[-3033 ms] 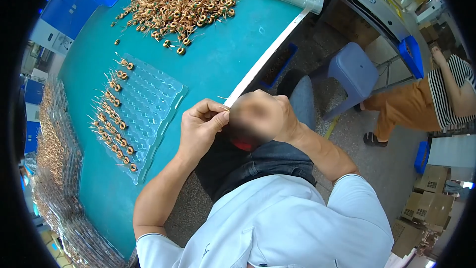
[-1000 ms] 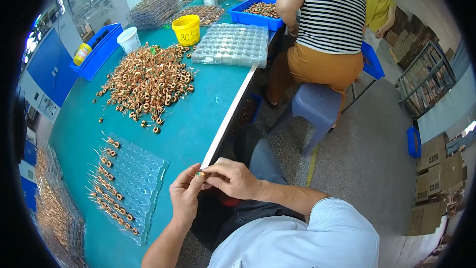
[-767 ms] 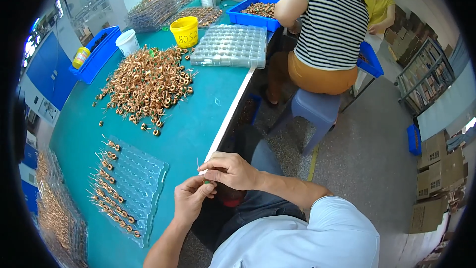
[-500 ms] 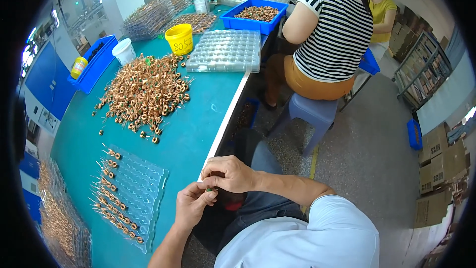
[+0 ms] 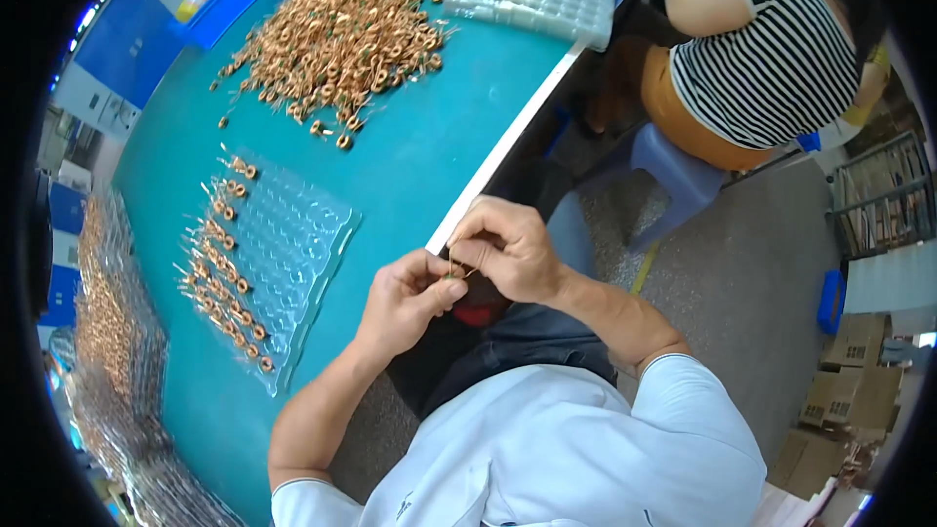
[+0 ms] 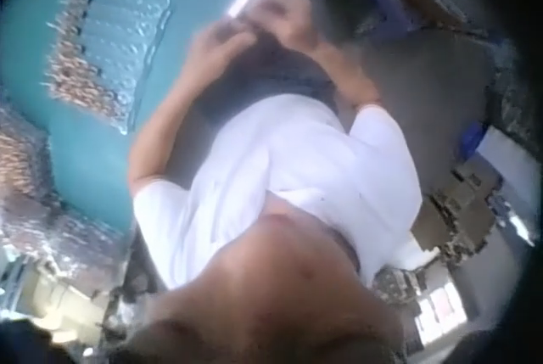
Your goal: Assembling small copper-colored electronic components and placing them into a plastic tray.
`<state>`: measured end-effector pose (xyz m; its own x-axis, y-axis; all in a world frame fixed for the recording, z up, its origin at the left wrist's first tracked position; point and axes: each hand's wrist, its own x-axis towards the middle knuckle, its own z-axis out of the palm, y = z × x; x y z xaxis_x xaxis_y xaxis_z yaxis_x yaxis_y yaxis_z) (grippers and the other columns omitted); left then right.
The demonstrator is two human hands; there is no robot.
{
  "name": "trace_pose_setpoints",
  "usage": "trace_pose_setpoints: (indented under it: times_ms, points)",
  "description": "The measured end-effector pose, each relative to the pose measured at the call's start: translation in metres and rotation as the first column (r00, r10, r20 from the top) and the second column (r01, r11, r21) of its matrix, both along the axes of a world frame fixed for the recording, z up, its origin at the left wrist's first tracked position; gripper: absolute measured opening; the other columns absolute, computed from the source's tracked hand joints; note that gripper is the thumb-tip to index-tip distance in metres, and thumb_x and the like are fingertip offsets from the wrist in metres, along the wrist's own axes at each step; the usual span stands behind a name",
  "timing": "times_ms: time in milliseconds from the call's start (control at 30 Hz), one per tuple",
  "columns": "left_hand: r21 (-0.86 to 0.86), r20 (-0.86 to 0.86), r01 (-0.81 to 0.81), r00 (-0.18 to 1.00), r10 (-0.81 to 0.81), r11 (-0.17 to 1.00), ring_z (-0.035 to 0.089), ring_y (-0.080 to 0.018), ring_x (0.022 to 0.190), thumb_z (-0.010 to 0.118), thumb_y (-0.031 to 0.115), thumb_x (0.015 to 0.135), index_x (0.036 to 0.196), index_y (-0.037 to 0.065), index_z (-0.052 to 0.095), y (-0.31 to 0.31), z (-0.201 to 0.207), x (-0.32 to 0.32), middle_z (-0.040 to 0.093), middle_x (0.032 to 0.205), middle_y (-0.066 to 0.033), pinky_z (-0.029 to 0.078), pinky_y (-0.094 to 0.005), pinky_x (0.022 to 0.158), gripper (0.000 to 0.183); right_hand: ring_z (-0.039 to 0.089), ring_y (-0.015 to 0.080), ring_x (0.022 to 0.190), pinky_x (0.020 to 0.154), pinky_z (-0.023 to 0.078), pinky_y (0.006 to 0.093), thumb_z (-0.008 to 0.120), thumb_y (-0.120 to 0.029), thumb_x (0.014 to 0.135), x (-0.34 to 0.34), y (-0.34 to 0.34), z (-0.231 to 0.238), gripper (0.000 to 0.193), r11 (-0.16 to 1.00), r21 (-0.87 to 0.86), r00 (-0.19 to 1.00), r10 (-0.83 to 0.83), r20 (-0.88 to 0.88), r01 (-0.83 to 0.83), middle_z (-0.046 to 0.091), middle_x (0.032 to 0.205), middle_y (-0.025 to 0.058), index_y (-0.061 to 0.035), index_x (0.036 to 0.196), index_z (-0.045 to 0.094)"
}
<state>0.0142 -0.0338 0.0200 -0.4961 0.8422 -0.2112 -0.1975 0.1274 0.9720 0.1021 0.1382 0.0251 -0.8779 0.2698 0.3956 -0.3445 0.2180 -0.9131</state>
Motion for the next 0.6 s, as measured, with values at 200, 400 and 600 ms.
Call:
trace_pose_setpoints:
  times_ms: [200,400,600]
  points:
    - [0.068,0.134,-0.174,0.977,0.163,0.982,0.059,-0.0071,0.068,0.073,0.017,0.089,0.099,0.000,0.064,-0.005,-0.010,-0.005,0.065,0.080,-0.0018,0.050,-0.0224,0.061,0.022,0.052,0.0085,0.056,0.049,0.043,0.0214,0.059,-0.010,0.097,-0.017,0.027,0.026,0.008,0.856,-0.495,0.942,-0.274,-0.193,0.148,0.057,0.072,0.0051,-0.0014,0.097,0.058]
    - [0.129,0.299,-0.305,0.919,0.256,0.943,0.063,-0.0087,0.073,0.071,0.014,0.090,0.106,-0.001,0.063,0.000,-0.012,-0.007,0.066,0.085,-0.0031,0.053,-0.0226,0.065,0.023,0.056,0.0042,0.064,0.052,0.044,0.0185,0.065,-0.013,0.094,-0.010,0.010,0.016,0.019,0.982,-0.187,0.939,0.062,0.338,0.003,0.064,0.079,0.0024,0.0010,0.107,0.066]
    - [0.085,0.165,-0.295,0.946,0.278,0.952,0.063,-0.0085,0.073,0.070,0.016,0.091,0.105,-0.003,0.064,0.000,-0.007,-0.006,0.067,0.085,-0.0048,0.053,-0.0223,0.064,0.024,0.059,0.0074,0.069,0.059,0.046,0.0221,0.065,-0.010,0.091,-0.023,-0.004,0.018,0.015,0.990,-0.023,0.893,0.134,0.430,-0.137,0.065,0.081,0.0043,0.0010,0.099,0.071]
